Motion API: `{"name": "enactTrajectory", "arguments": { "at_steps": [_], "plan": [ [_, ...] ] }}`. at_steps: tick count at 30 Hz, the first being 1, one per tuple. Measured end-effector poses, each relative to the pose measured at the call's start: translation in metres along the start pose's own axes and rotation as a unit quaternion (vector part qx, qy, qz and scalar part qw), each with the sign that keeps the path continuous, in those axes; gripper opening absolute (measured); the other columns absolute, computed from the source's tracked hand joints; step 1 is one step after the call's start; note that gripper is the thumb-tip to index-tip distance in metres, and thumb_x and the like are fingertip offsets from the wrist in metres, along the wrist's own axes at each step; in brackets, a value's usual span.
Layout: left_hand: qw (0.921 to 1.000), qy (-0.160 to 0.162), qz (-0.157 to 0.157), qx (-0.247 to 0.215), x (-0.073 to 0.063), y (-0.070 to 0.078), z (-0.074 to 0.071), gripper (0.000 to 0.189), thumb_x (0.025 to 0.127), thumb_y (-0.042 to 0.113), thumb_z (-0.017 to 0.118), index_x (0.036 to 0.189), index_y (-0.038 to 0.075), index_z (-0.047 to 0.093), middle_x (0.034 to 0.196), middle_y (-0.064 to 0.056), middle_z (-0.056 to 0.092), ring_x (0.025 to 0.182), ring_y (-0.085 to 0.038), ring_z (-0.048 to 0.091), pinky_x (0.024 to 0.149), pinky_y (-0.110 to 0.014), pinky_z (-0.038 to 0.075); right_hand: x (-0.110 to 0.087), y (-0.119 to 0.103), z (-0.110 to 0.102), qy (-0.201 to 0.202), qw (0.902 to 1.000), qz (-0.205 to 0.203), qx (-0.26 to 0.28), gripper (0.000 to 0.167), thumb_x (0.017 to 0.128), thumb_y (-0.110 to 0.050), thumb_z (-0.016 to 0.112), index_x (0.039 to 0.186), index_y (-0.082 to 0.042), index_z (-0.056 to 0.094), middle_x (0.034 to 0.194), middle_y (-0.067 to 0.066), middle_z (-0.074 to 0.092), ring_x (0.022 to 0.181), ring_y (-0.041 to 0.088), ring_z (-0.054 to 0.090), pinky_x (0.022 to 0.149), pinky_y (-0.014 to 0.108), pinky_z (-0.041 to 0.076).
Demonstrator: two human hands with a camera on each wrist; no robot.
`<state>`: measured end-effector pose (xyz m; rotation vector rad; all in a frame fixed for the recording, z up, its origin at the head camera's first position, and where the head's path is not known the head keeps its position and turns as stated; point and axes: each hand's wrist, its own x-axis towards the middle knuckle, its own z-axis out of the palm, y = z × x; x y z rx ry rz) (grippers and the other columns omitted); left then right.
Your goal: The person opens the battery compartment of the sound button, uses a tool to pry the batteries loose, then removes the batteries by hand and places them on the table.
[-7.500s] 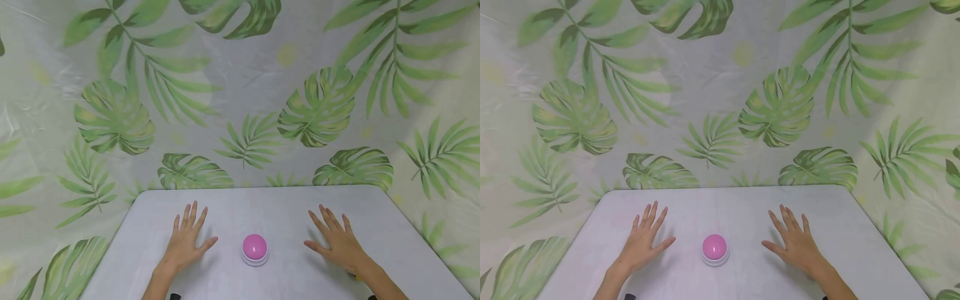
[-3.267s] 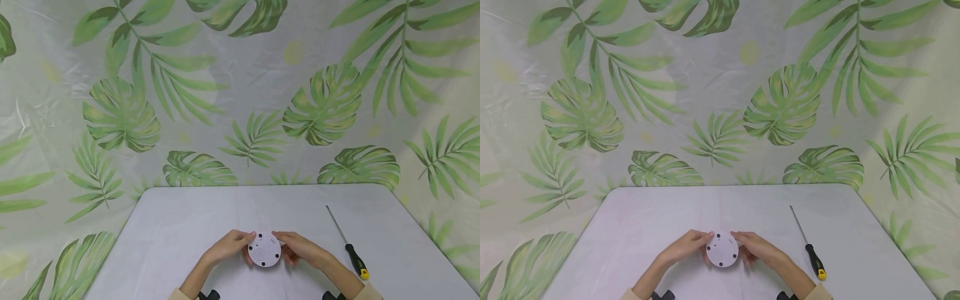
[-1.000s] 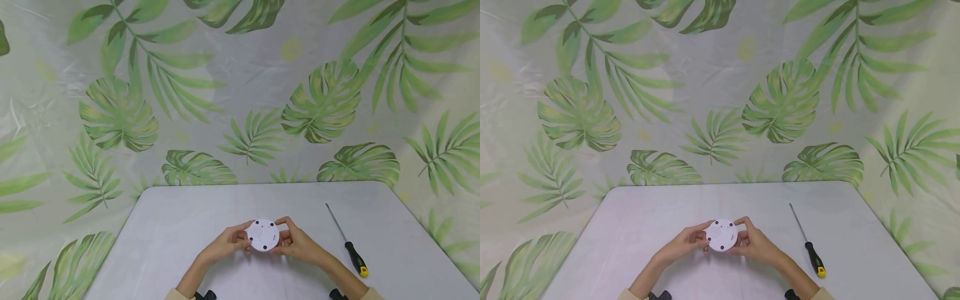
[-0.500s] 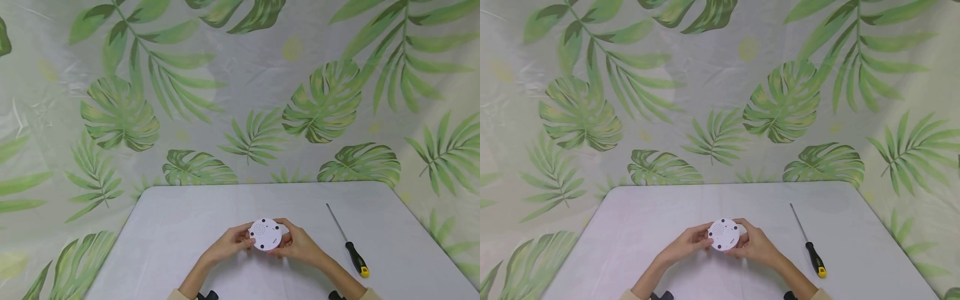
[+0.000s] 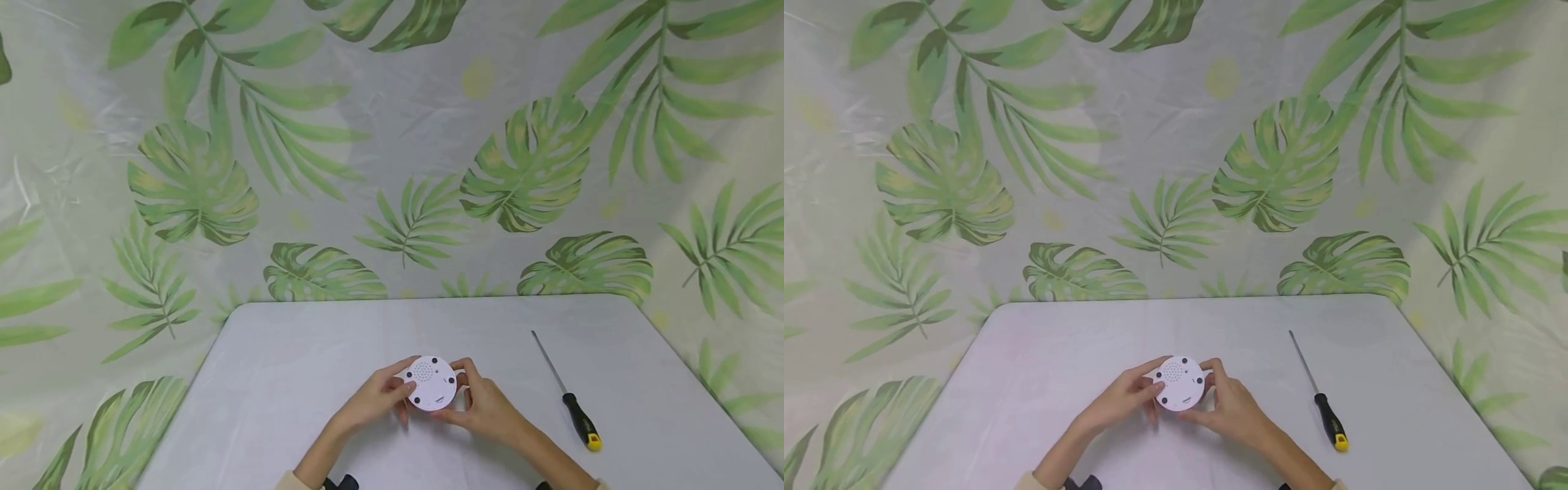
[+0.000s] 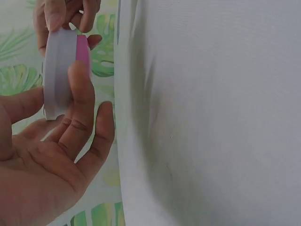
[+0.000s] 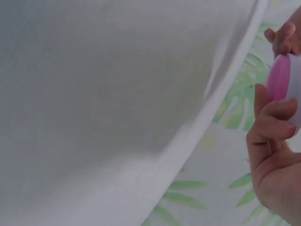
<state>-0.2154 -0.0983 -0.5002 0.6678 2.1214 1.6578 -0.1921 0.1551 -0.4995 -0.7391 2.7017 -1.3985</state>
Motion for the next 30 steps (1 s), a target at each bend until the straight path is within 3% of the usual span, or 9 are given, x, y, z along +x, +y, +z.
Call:
{"name": "enactTrajectory", "arguments": {
  "at_steps": [6, 10, 15, 19, 22, 26, 30],
  "plan": [
    [0.9995, -0.028, 0.004, -0.016, -0.002, 0.001, -0.007, 0.055, 0.108, 0.015, 0.055, 0.160, 0.008, 0.038, 0.091, -0.042, 0.067, 0.064, -0.031, 0.069, 0.069, -0.028, 0.058, 0.001, 0.005, -0.008, -0.052, 0.9983, -0.021, 0.018, 0.090, 0.084, -0.039, 0.086, 0.156, -0.020, 0.036, 0.101, 0.007, 0.075, 0.050, -0.002, 0.041, 0.047, 0.017, 0.039],
    [0.9997, -0.020, 0.009, -0.013, -0.002, 0.001, -0.009, 0.052, 0.109, 0.015, 0.053, 0.158, 0.005, 0.040, 0.089, -0.042, 0.066, 0.062, -0.021, 0.068, 0.069, -0.028, 0.058, 0.002, 0.007, -0.009, -0.073, 0.9956, -0.032, 0.050, 0.084, 0.088, -0.035, 0.084, 0.155, -0.018, 0.036, 0.094, 0.001, 0.075, 0.051, -0.005, 0.039, 0.046, 0.015, 0.035],
    [0.9998, 0.010, 0.007, -0.015, -0.001, 0.000, -0.007, 0.050, 0.108, 0.017, 0.056, 0.155, 0.005, 0.046, 0.088, -0.036, 0.067, 0.063, -0.014, 0.064, 0.066, -0.025, 0.055, 0.000, 0.007, -0.005, -0.059, 0.9960, -0.020, 0.064, 0.080, 0.088, -0.034, 0.084, 0.148, -0.013, 0.036, 0.092, -0.003, 0.078, 0.050, -0.007, 0.039, 0.046, 0.014, 0.032],
    [0.9996, 0.014, 0.006, -0.023, 0.001, 0.000, -0.005, 0.052, 0.106, 0.018, 0.060, 0.154, 0.006, 0.047, 0.089, -0.018, 0.069, 0.065, -0.014, 0.063, 0.064, -0.024, 0.055, -0.002, 0.003, -0.001, -0.030, 0.9993, -0.008, 0.020, 0.081, 0.084, -0.038, 0.086, 0.143, -0.009, 0.038, 0.088, -0.006, 0.077, 0.051, -0.005, 0.040, 0.048, 0.016, 0.034],
    [0.9996, 0.013, 0.004, -0.023, 0.001, 0.000, -0.004, 0.050, 0.107, 0.019, 0.059, 0.154, 0.009, 0.049, 0.091, -0.007, 0.069, 0.066, -0.015, 0.063, 0.065, -0.024, 0.054, -0.003, -0.002, -0.001, -0.008, 0.9991, 0.000, -0.042, 0.084, 0.080, -0.044, 0.089, 0.139, -0.010, 0.040, 0.086, -0.011, 0.074, 0.054, -0.004, 0.041, 0.052, 0.018, 0.035],
    [0.9998, 0.008, 0.005, -0.017, 0.002, 0.000, -0.004, 0.047, 0.108, 0.020, 0.056, 0.154, 0.011, 0.050, 0.090, -0.002, 0.066, 0.067, -0.017, 0.060, 0.066, -0.025, 0.052, -0.002, -0.005, -0.003, -0.002, 0.9952, 0.004, -0.098, 0.089, 0.076, -0.053, 0.089, 0.141, -0.016, 0.042, 0.088, -0.015, 0.068, 0.057, -0.004, 0.041, 0.055, 0.018, 0.036],
    [0.9999, 0.005, 0.006, -0.009, 0.004, 0.000, -0.006, 0.046, 0.108, 0.022, 0.054, 0.153, 0.010, 0.051, 0.087, -0.001, 0.062, 0.068, -0.020, 0.058, 0.066, -0.025, 0.049, -0.001, -0.005, -0.007, -0.018, 0.9929, -0.021, -0.116, 0.091, 0.079, -0.057, 0.085, 0.151, -0.022, 0.041, 0.090, -0.014, 0.065, 0.057, -0.005, 0.041, 0.052, 0.017, 0.036]
  ]
}}
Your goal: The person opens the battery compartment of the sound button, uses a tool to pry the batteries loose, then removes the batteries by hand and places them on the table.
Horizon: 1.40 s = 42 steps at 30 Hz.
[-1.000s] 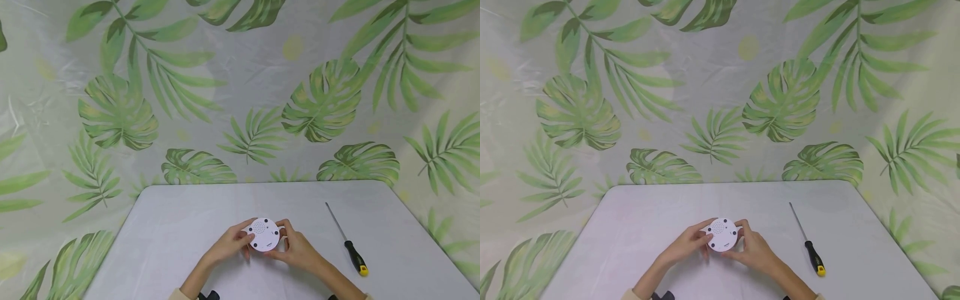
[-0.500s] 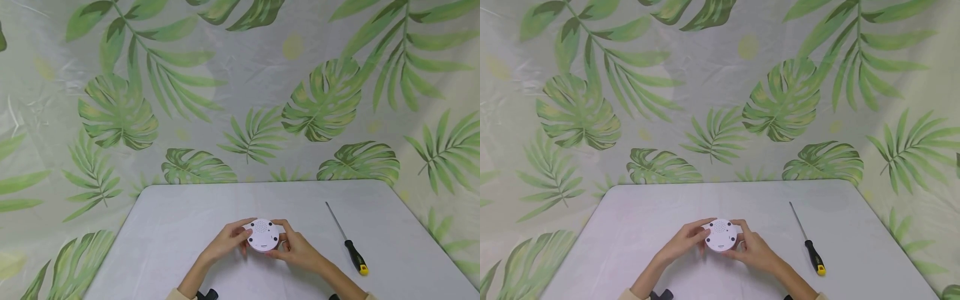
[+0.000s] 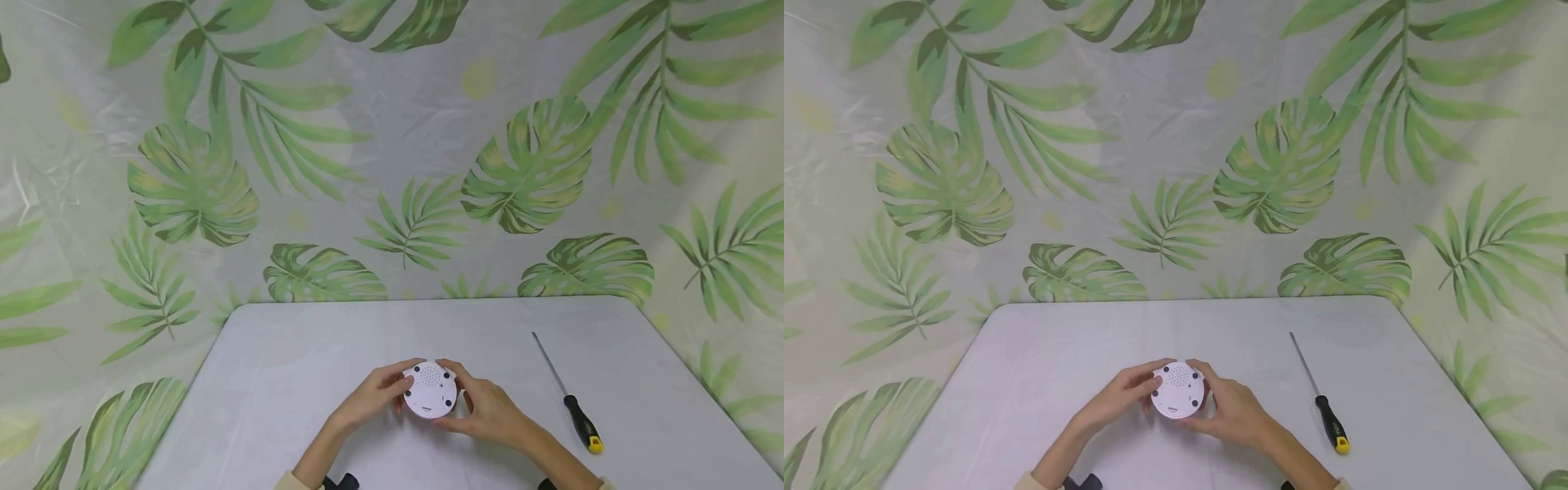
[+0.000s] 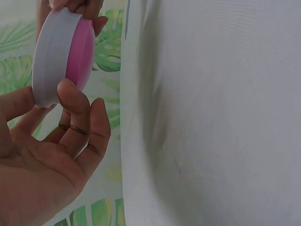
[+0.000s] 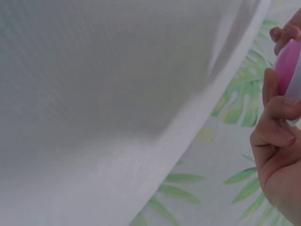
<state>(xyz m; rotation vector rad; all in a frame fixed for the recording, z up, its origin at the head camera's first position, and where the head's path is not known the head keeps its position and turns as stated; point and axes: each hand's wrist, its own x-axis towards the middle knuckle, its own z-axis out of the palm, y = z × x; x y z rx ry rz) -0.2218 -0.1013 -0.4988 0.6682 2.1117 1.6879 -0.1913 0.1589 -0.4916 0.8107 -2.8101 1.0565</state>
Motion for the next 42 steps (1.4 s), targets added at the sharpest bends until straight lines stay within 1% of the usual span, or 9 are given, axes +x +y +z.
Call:
{"name": "enactTrajectory", "arguments": {
  "at_steps": [7, 12, 14, 22, 28, 30, 34, 36, 42],
  "plan": [
    [0.9999, 0.008, -0.013, 0.007, 0.000, 0.002, 0.001, 0.045, 0.108, 0.022, 0.055, 0.148, 0.001, 0.054, 0.086, -0.007, 0.067, 0.067, -0.017, 0.061, 0.066, -0.025, 0.050, 0.001, 0.003, -0.003, 0.003, 0.9997, -0.023, -0.010, 0.087, 0.080, -0.061, 0.082, 0.150, -0.026, 0.044, 0.088, -0.013, 0.064, 0.055, -0.005, 0.038, 0.050, 0.017, 0.034],
    [0.9997, 0.007, -0.024, -0.009, 0.000, 0.002, 0.003, 0.045, 0.108, 0.020, 0.056, 0.146, -0.003, 0.055, 0.082, -0.034, 0.068, 0.060, -0.018, 0.063, 0.064, -0.027, 0.053, 0.001, 0.003, -0.003, -0.002, 0.9996, -0.021, -0.021, 0.087, 0.081, -0.061, 0.082, 0.151, -0.024, 0.044, 0.089, -0.012, 0.065, 0.055, -0.005, 0.039, 0.051, 0.017, 0.035],
    [0.9994, 0.006, -0.025, -0.021, -0.001, 0.001, 0.003, 0.046, 0.107, 0.019, 0.056, 0.147, -0.004, 0.053, 0.082, -0.040, 0.066, 0.057, -0.016, 0.063, 0.063, -0.027, 0.054, 0.001, 0.002, -0.003, -0.006, 0.9994, -0.019, -0.029, 0.088, 0.082, -0.061, 0.081, 0.151, -0.023, 0.044, 0.090, -0.012, 0.065, 0.056, -0.005, 0.039, 0.051, 0.017, 0.035],
    [0.9981, 0.022, -0.030, -0.049, 0.000, 0.000, 0.005, 0.046, 0.107, 0.019, 0.057, 0.146, -0.005, 0.053, 0.078, -0.038, 0.067, 0.054, -0.012, 0.062, 0.062, -0.026, 0.055, 0.004, 0.000, -0.007, -0.008, 0.9980, -0.024, -0.058, 0.082, 0.086, -0.060, 0.078, 0.151, -0.021, 0.048, 0.092, -0.013, 0.061, 0.056, -0.005, 0.038, 0.050, 0.017, 0.035],
    [0.9978, 0.029, -0.026, -0.054, 0.001, 0.000, 0.008, 0.046, 0.106, 0.017, 0.059, 0.145, -0.007, 0.053, 0.080, -0.042, 0.066, 0.055, -0.012, 0.062, 0.059, -0.026, 0.055, 0.008, -0.001, -0.009, 0.023, 0.9948, -0.041, -0.090, 0.073, 0.086, -0.059, 0.077, 0.143, -0.016, 0.059, 0.092, -0.014, 0.065, 0.056, -0.007, 0.035, 0.050, 0.015, 0.033],
    [0.9974, 0.034, -0.028, -0.057, 0.001, -0.001, 0.009, 0.047, 0.106, 0.017, 0.059, 0.145, -0.008, 0.053, 0.079, -0.040, 0.067, 0.054, -0.012, 0.062, 0.058, -0.026, 0.055, 0.009, -0.001, -0.009, 0.034, 0.9929, -0.049, -0.103, 0.073, 0.085, -0.060, 0.078, 0.139, -0.014, 0.062, 0.095, -0.012, 0.068, 0.059, -0.007, 0.040, 0.053, 0.014, 0.035],
    [0.9967, 0.040, -0.033, -0.062, 0.001, -0.003, 0.010, 0.048, 0.105, 0.017, 0.061, 0.145, -0.009, 0.053, 0.079, -0.039, 0.068, 0.054, -0.011, 0.062, 0.057, -0.025, 0.055, 0.012, -0.001, -0.007, 0.053, 0.9859, -0.079, -0.138, 0.074, 0.083, -0.064, 0.077, 0.133, -0.010, 0.067, 0.105, -0.006, 0.076, 0.078, 0.001, 0.064, 0.064, 0.021, 0.051],
    [0.9966, 0.039, -0.032, -0.065, 0.000, -0.003, 0.011, 0.048, 0.105, 0.016, 0.061, 0.145, -0.010, 0.052, 0.080, -0.042, 0.067, 0.054, -0.011, 0.062, 0.057, -0.025, 0.055, 0.013, -0.001, -0.007, 0.060, 0.9807, -0.097, -0.159, 0.074, 0.084, -0.065, 0.076, 0.129, -0.007, 0.070, 0.106, -0.004, 0.077, 0.087, 0.005, 0.069, 0.069, 0.023, 0.055],
    [0.9967, 0.030, -0.036, -0.066, -0.001, -0.005, 0.013, 0.049, 0.105, 0.015, 0.060, 0.145, -0.011, 0.050, 0.082, -0.046, 0.065, 0.054, -0.011, 0.062, 0.056, -0.023, 0.055, 0.017, -0.002, -0.006, 0.049, 0.9661, -0.142, -0.210, 0.070, 0.086, -0.064, 0.074, 0.122, -0.004, 0.073, 0.105, -0.001, 0.076, 0.079, 0.005, 0.068, 0.062, 0.019, 0.052]
  ]
}}
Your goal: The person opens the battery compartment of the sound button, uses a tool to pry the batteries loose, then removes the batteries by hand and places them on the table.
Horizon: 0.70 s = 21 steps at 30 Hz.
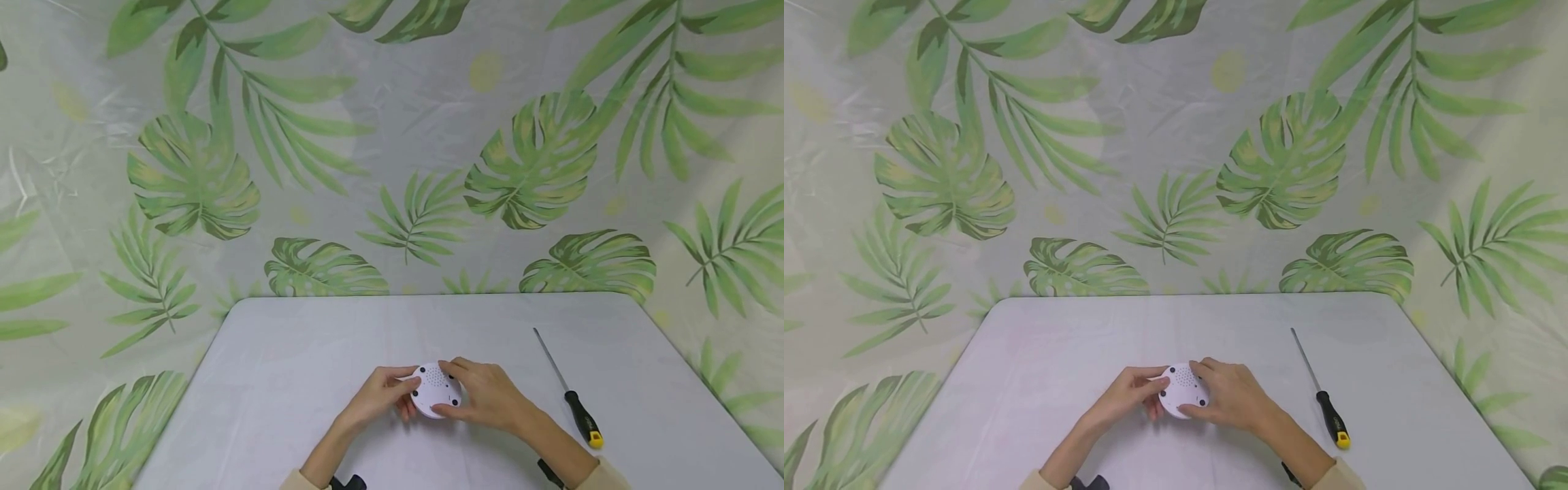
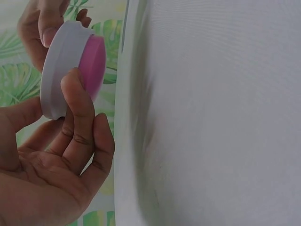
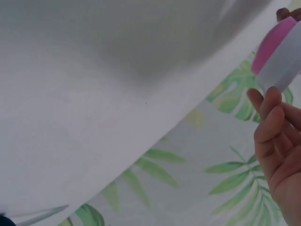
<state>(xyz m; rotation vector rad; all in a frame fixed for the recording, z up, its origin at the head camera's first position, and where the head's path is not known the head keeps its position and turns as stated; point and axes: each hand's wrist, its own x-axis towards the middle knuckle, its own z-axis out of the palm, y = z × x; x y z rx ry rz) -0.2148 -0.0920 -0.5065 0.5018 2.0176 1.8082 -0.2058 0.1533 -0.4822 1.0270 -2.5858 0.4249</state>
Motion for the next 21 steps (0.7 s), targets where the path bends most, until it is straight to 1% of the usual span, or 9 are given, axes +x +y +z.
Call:
{"name": "enactTrajectory", "arguments": {
  "at_steps": [3, 6, 8, 10, 14, 17, 21],
  "plan": [
    [1.0000, 0.000, -0.002, 0.005, 0.000, -0.002, 0.000, 0.049, 0.105, 0.015, 0.060, 0.146, -0.011, 0.050, 0.080, -0.043, 0.066, 0.053, -0.011, 0.062, 0.055, -0.024, 0.055, 0.001, 0.000, 0.001, -0.008, 0.9993, -0.023, -0.027, 0.069, 0.088, -0.064, 0.072, 0.122, -0.004, 0.073, 0.107, 0.002, 0.077, 0.083, 0.009, 0.073, 0.065, 0.023, 0.057],
    [1.0000, 0.001, -0.004, 0.008, 0.001, -0.003, 0.001, 0.049, 0.106, 0.015, 0.060, 0.146, -0.011, 0.050, 0.078, -0.042, 0.067, 0.052, -0.010, 0.062, 0.056, -0.027, 0.057, 0.001, 0.000, 0.003, -0.006, 0.9975, -0.046, -0.054, 0.066, 0.090, -0.061, 0.072, 0.122, -0.004, 0.074, 0.107, 0.004, 0.078, 0.086, 0.014, 0.076, 0.067, 0.026, 0.060],
    [0.9999, 0.000, -0.007, 0.011, 0.001, -0.004, 0.001, 0.049, 0.106, 0.015, 0.059, 0.146, -0.012, 0.049, 0.078, -0.041, 0.067, 0.052, -0.010, 0.063, 0.056, -0.030, 0.059, 0.000, -0.001, 0.004, -0.003, 0.9961, -0.061, -0.064, 0.063, 0.091, -0.058, 0.072, 0.121, -0.003, 0.073, 0.106, 0.005, 0.078, 0.081, 0.012, 0.075, 0.064, 0.025, 0.059],
    [0.9999, 0.000, -0.011, 0.013, 0.000, -0.005, 0.002, 0.049, 0.106, 0.015, 0.059, 0.146, -0.012, 0.049, 0.077, -0.041, 0.068, 0.052, -0.010, 0.063, 0.057, -0.031, 0.059, -0.001, -0.001, 0.007, 0.000, 0.9945, -0.077, -0.071, 0.060, 0.093, -0.055, 0.071, 0.121, -0.001, 0.073, 0.104, 0.007, 0.077, 0.073, 0.010, 0.071, 0.059, 0.023, 0.057],
    [0.9997, 0.002, -0.019, 0.017, 0.000, -0.007, 0.003, 0.049, 0.106, 0.015, 0.059, 0.145, -0.013, 0.049, 0.077, -0.039, 0.068, 0.052, -0.009, 0.064, 0.056, -0.030, 0.059, -0.006, -0.001, 0.016, 0.018, 0.9892, -0.108, -0.098, 0.056, 0.097, -0.050, 0.068, 0.119, 0.001, 0.073, 0.104, 0.013, 0.078, 0.071, 0.013, 0.074, 0.056, 0.022, 0.057],
    [0.9995, 0.002, -0.024, 0.018, 0.000, -0.009, 0.003, 0.049, 0.106, 0.015, 0.058, 0.144, -0.014, 0.049, 0.077, -0.040, 0.069, 0.052, -0.009, 0.064, 0.055, -0.027, 0.057, -0.010, 0.000, 0.022, 0.037, 0.9826, -0.126, -0.132, 0.056, 0.102, -0.050, 0.061, 0.119, 0.001, 0.073, 0.105, 0.015, 0.078, 0.075, 0.017, 0.077, 0.056, 0.024, 0.058],
    [0.9995, -0.001, -0.028, 0.014, 0.001, -0.010, 0.004, 0.050, 0.106, 0.014, 0.057, 0.145, -0.016, 0.047, 0.077, -0.040, 0.068, 0.052, -0.008, 0.064, 0.054, -0.026, 0.058, -0.014, 0.000, 0.030, 0.063, 0.9734, -0.140, -0.170, 0.059, 0.108, -0.051, 0.047, 0.119, 0.001, 0.073, 0.104, 0.015, 0.077, 0.071, 0.016, 0.075, 0.051, 0.024, 0.055]
  ]
}}
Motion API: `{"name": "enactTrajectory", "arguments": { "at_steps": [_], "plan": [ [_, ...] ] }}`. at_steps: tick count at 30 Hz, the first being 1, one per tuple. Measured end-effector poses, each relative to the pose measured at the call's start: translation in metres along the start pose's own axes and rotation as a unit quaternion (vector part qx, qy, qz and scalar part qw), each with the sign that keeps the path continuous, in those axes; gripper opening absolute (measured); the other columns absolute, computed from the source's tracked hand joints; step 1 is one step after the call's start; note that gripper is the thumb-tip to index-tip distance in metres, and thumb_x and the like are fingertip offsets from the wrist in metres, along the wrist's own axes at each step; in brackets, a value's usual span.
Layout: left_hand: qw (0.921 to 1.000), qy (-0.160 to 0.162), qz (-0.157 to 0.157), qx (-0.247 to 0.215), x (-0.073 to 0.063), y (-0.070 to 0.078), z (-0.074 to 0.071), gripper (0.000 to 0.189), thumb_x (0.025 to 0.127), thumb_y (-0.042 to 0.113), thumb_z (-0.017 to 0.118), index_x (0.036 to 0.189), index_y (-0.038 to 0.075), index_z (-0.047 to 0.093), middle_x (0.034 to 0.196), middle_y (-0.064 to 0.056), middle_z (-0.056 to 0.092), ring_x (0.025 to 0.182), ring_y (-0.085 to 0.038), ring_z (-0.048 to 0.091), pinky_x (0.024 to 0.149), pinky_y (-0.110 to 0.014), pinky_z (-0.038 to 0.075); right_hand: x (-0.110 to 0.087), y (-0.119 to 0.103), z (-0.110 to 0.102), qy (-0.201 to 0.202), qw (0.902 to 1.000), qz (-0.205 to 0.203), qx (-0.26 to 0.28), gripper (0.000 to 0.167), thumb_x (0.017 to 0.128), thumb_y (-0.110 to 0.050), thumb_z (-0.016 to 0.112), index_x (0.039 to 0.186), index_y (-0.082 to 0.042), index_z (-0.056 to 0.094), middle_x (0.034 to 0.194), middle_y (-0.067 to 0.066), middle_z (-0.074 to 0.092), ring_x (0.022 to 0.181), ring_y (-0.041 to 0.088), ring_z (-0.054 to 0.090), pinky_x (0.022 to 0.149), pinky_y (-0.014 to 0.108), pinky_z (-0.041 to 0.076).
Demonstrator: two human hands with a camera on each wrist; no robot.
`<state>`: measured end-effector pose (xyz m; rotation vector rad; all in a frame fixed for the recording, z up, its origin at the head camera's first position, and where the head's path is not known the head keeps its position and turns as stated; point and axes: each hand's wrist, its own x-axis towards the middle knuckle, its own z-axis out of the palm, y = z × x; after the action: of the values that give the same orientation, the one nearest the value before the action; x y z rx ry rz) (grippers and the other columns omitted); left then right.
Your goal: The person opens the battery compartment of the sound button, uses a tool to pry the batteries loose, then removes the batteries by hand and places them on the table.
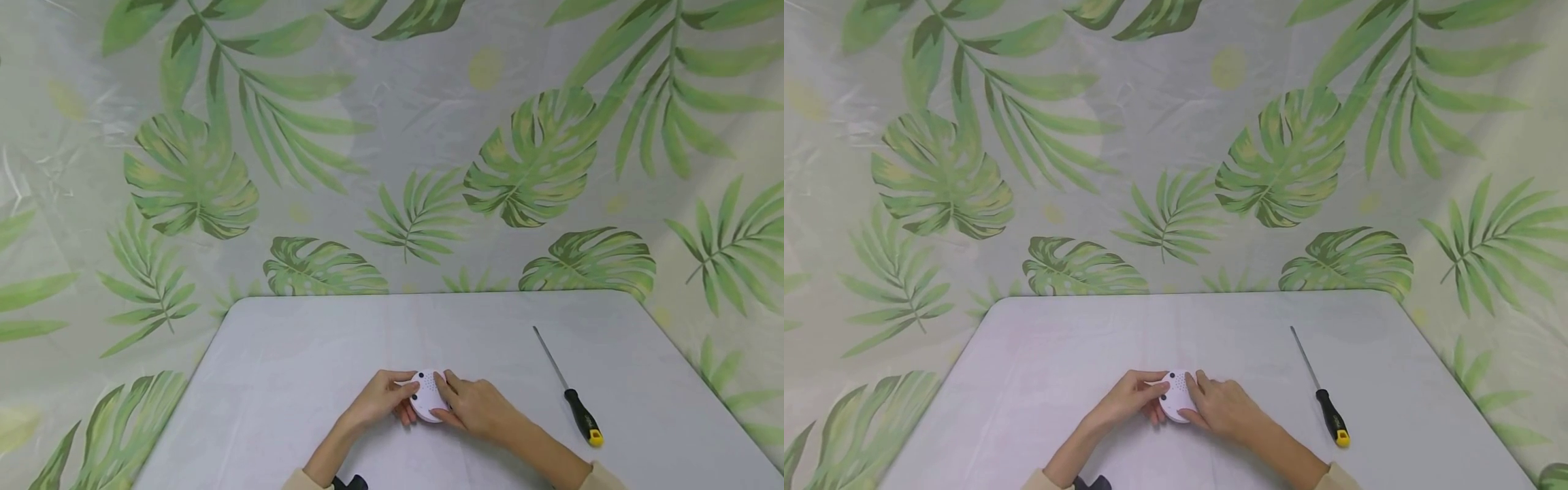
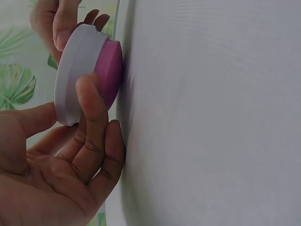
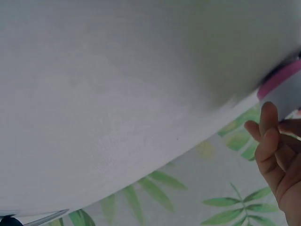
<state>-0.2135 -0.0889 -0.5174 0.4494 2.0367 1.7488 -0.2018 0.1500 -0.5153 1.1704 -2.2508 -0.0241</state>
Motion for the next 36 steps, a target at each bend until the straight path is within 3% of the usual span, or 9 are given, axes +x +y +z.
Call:
{"name": "enactTrajectory", "arguments": {
  "at_steps": [8, 19, 23, 27, 30, 33, 36],
  "plan": [
    [0.9999, 0.003, -0.009, -0.007, 0.000, -0.003, 0.001, 0.051, 0.106, 0.015, 0.057, 0.145, -0.017, 0.047, 0.077, -0.039, 0.069, 0.052, -0.010, 0.064, 0.054, -0.025, 0.057, -0.004, -0.008, 0.008, 0.041, 0.9982, -0.006, -0.042, 0.065, 0.114, -0.045, 0.027, 0.118, 0.001, 0.073, 0.104, 0.015, 0.075, 0.061, 0.014, 0.067, 0.045, 0.024, 0.047],
    [0.9998, 0.000, 0.002, 0.018, -0.002, -0.001, 0.001, 0.047, 0.106, 0.012, 0.057, 0.144, -0.015, 0.049, 0.075, -0.036, 0.070, 0.051, -0.011, 0.065, 0.056, -0.033, 0.061, -0.004, -0.009, 0.005, 0.035, 0.9983, 0.007, -0.045, 0.062, 0.115, -0.037, 0.023, 0.117, -0.007, 0.077, 0.103, 0.015, 0.078, 0.059, 0.014, 0.069, 0.047, 0.024, 0.048],
    [0.9998, 0.001, 0.004, 0.020, -0.002, -0.002, 0.001, 0.048, 0.106, 0.012, 0.057, 0.144, -0.015, 0.048, 0.075, -0.037, 0.070, 0.052, -0.020, 0.069, 0.057, -0.034, 0.061, -0.006, -0.009, 0.007, 0.059, 0.9974, 0.010, -0.040, 0.063, 0.115, -0.041, 0.023, 0.116, -0.010, 0.078, 0.108, 0.016, 0.078, 0.057, 0.014, 0.067, 0.044, 0.023, 0.044],
    [0.9995, 0.001, 0.007, 0.030, -0.001, -0.001, -0.001, 0.048, 0.106, 0.013, 0.057, 0.145, -0.014, 0.048, 0.075, -0.036, 0.070, 0.055, -0.031, 0.071, 0.057, -0.036, 0.061, -0.005, -0.008, 0.007, 0.081, 0.9964, 0.023, -0.006, 0.061, 0.115, -0.041, 0.024, 0.113, -0.013, 0.078, 0.110, 0.009, 0.072, 0.056, 0.010, 0.059, 0.043, 0.020, 0.043],
    [0.9995, 0.002, 0.005, 0.031, 0.000, 0.000, -0.002, 0.048, 0.106, 0.013, 0.057, 0.146, -0.013, 0.048, 0.075, -0.037, 0.070, 0.054, -0.032, 0.071, 0.057, -0.037, 0.061, -0.001, -0.008, 0.005, 0.090, 0.9951, 0.030, 0.028, 0.057, 0.114, -0.041, 0.028, 0.109, -0.016, 0.078, 0.095, 0.001, 0.059, 0.055, 0.000, 0.041, 0.042, 0.013, 0.033],
    [0.9996, 0.002, 0.003, 0.026, -0.001, 0.001, -0.002, 0.048, 0.107, 0.013, 0.057, 0.146, -0.014, 0.048, 0.076, -0.038, 0.070, 0.054, -0.031, 0.071, 0.057, -0.038, 0.061, 0.000, -0.008, 0.002, 0.092, 0.9921, 0.046, 0.071, 0.042, 0.113, -0.036, 0.042, 0.104, -0.017, 0.078, 0.081, -0.005, 0.054, 0.056, -0.004, 0.031, 0.043, 0.010, 0.025],
    [0.9997, -0.001, 0.003, 0.024, -0.001, 0.002, -0.002, 0.049, 0.106, 0.014, 0.057, 0.146, -0.013, 0.048, 0.077, -0.038, 0.070, 0.056, -0.035, 0.071, 0.058, -0.039, 0.062, 0.002, -0.009, -0.003, 0.075, 0.9852, 0.084, 0.129, 0.017, 0.104, -0.024, 0.063, 0.101, -0.015, 0.078, 0.081, -0.009, 0.069, 0.059, -0.004, 0.056, 0.051, 0.011, 0.044]
  ]
}}
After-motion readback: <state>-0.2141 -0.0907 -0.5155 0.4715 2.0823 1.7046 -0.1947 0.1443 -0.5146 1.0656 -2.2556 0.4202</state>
